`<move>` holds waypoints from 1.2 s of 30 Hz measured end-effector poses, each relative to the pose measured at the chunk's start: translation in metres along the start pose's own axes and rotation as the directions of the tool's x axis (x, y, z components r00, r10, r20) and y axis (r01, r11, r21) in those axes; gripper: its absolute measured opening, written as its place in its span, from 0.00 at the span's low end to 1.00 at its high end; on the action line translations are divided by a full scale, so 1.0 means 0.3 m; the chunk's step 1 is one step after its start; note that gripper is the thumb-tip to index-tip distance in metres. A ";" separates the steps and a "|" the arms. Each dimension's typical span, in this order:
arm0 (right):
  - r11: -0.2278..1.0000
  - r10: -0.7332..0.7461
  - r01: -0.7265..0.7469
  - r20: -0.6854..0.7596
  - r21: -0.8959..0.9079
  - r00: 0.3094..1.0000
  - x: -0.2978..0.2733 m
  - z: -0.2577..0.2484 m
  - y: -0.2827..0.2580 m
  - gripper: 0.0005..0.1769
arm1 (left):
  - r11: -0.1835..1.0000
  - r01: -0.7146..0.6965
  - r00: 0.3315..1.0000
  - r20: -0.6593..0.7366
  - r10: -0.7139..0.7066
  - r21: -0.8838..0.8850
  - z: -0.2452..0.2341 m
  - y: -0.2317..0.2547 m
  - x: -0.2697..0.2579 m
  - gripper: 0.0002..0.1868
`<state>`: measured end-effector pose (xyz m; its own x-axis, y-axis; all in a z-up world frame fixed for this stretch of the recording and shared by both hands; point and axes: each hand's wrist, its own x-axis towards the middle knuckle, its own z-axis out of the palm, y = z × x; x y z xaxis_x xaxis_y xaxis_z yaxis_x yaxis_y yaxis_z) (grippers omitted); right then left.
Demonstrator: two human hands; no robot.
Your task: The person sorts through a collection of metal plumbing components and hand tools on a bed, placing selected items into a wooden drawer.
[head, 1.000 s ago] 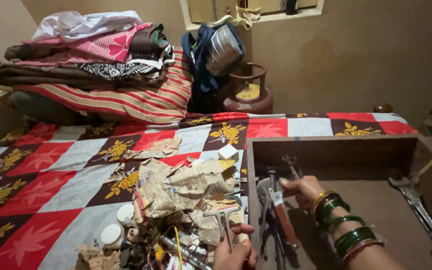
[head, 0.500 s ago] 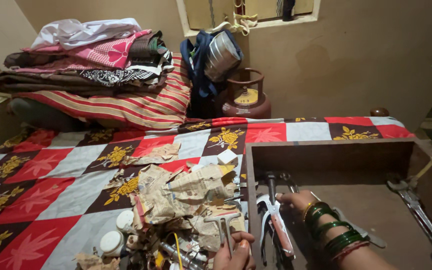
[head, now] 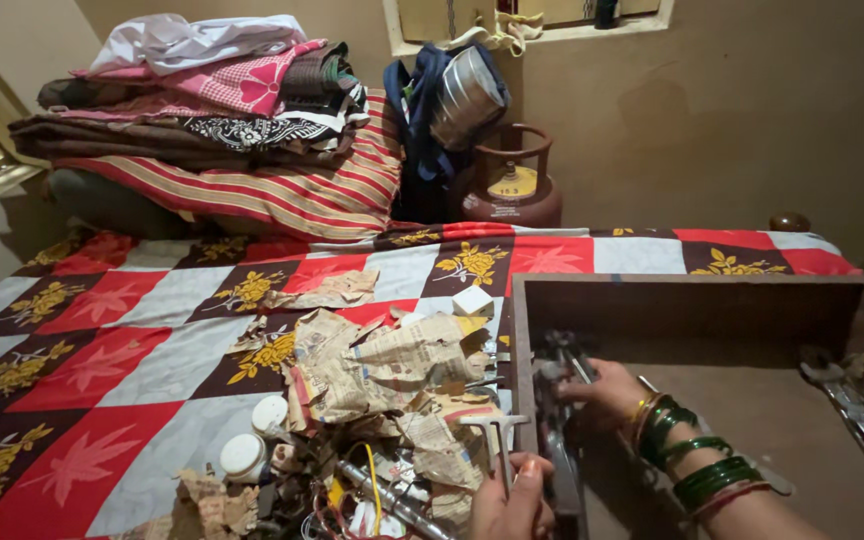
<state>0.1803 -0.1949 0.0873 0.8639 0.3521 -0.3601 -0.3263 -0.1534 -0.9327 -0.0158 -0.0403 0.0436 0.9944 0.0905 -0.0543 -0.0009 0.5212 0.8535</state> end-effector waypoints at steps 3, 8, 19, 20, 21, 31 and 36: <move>0.999 0.024 -0.023 0.027 -0.028 0.999 0.007 0.051 0.020 0.19 | 0.994 0.024 1.000 -0.021 -0.022 0.103 -0.011 0.025 -0.012 0.16; 0.998 -0.054 0.053 0.021 0.044 0.998 0.086 0.040 0.075 0.18 | 0.997 -0.029 0.999 0.027 0.027 0.076 -0.036 -0.017 0.016 0.17; 0.965 0.038 -0.040 0.011 0.261 0.999 -0.012 0.014 -0.061 0.06 | 0.994 0.079 0.996 -0.038 -0.076 0.075 -0.059 -0.057 0.047 0.21; 0.965 0.038 -0.040 0.012 0.261 0.999 -0.046 0.009 -0.095 0.06 | 0.990 0.115 0.992 -0.066 -0.110 0.077 -0.054 -0.044 0.048 0.20; 0.954 -0.003 -0.017 0.066 0.298 0.998 -0.080 0.001 -0.127 0.09 | 0.990 0.114 0.992 -0.066 -0.109 0.078 -0.050 -0.029 0.044 0.20; 0.959 -0.283 0.208 0.586 0.193 0.759 -0.316 0.100 -0.198 0.28 | 0.991 -0.090 0.991 0.108 0.079 0.101 -0.005 -0.002 0.014 0.12; 0.988 -0.095 0.015 0.531 0.154 0.842 -0.398 0.088 -0.251 0.29 | 0.999 0.016 0.979 0.206 -0.009 -0.035 -0.031 -0.020 0.016 0.14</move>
<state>0.0918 -0.2011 0.2002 0.5548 0.8013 -0.2240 -0.3687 -0.0045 -0.9295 -0.0119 -0.0350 0.0334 0.9948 -0.0909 0.0460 0.0119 0.5519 0.8338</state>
